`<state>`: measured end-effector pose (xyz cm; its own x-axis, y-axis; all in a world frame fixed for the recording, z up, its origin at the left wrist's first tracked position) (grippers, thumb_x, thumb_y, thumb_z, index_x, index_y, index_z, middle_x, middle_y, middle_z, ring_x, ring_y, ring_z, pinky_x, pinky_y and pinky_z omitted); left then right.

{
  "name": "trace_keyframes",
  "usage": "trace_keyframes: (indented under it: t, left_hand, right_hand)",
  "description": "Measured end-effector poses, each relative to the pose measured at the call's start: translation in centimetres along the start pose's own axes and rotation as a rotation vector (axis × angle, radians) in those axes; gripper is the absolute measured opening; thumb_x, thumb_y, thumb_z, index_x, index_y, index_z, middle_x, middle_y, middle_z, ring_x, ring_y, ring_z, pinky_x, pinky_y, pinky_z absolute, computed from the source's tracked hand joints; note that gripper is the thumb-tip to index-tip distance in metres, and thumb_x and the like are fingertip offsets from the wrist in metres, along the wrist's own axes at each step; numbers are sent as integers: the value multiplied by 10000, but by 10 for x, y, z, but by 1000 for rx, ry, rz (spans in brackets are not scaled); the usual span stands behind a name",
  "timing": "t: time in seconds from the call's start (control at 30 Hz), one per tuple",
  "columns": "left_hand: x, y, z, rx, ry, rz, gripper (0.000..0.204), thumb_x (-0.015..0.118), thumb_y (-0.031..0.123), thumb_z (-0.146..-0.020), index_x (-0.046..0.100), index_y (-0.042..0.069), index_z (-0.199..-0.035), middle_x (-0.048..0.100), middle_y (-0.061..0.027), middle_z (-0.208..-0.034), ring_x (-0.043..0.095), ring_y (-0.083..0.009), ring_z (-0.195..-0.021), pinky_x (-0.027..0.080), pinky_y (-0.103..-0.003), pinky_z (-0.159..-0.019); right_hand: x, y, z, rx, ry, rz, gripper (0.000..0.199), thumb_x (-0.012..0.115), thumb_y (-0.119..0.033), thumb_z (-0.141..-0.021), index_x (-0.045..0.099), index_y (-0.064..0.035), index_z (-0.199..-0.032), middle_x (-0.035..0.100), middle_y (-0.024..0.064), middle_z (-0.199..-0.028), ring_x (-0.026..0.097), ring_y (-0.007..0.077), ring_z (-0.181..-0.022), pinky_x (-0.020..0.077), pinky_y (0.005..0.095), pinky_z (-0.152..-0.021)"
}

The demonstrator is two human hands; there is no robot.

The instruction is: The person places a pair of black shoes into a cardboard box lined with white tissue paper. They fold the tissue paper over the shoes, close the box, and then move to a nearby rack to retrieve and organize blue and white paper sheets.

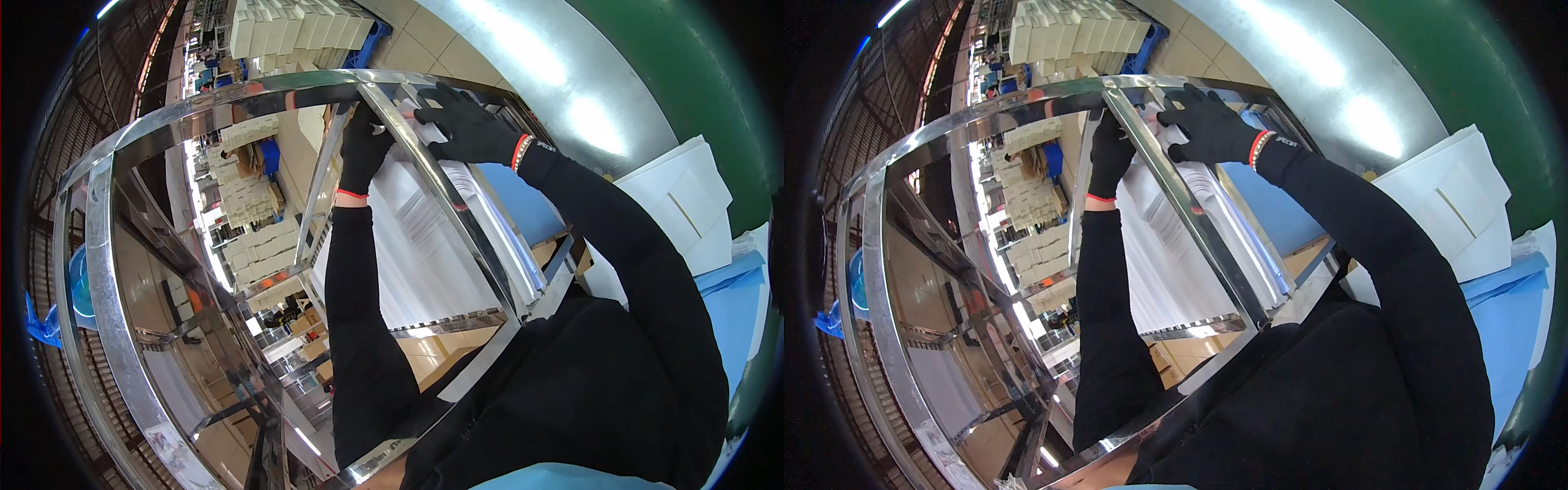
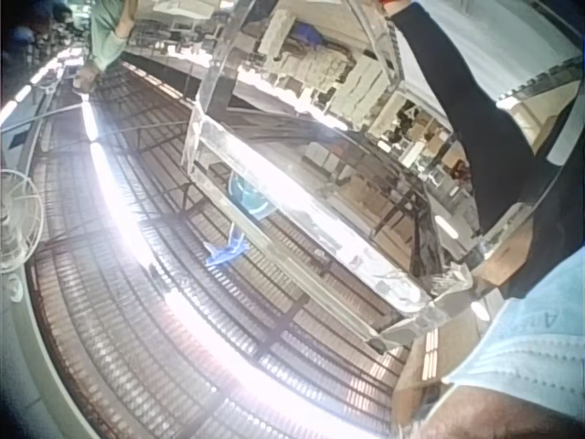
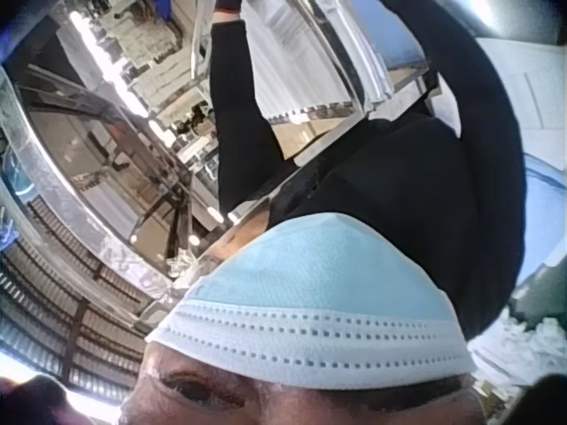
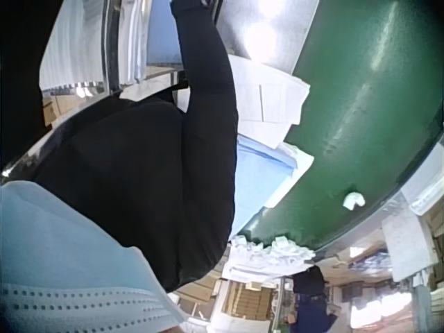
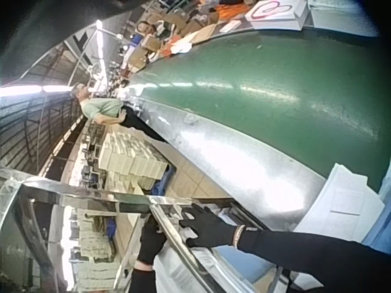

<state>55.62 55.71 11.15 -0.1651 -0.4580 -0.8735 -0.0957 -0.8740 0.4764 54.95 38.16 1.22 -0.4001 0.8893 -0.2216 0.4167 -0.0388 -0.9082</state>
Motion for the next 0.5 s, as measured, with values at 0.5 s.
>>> trace_keyframes:
  t: [0.5]
  left_hand:
    - [-17, 5, 47, -107, 478, 77, 219, 633, 162, -899, 554, 16, -1041, 586, -36, -841, 548, -123, -726, 457, -272, -654]
  right_hand:
    - [-3, -1, -2, -110, -31, 234, 409, 585, -420, -817, 646, -241, -1180, 400, 165, -1420, 279, 427, -1349, 220, 596, -1073]
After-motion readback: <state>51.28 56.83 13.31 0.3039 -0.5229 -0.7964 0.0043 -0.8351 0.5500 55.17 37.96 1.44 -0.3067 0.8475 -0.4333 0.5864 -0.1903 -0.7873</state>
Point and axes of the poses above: each hand's wrist, its own z-axis away from the middle knuckle, its own x-axis out of the palm, y = z × x, the point moved 4 cm from there along -z, towards the middle knuckle
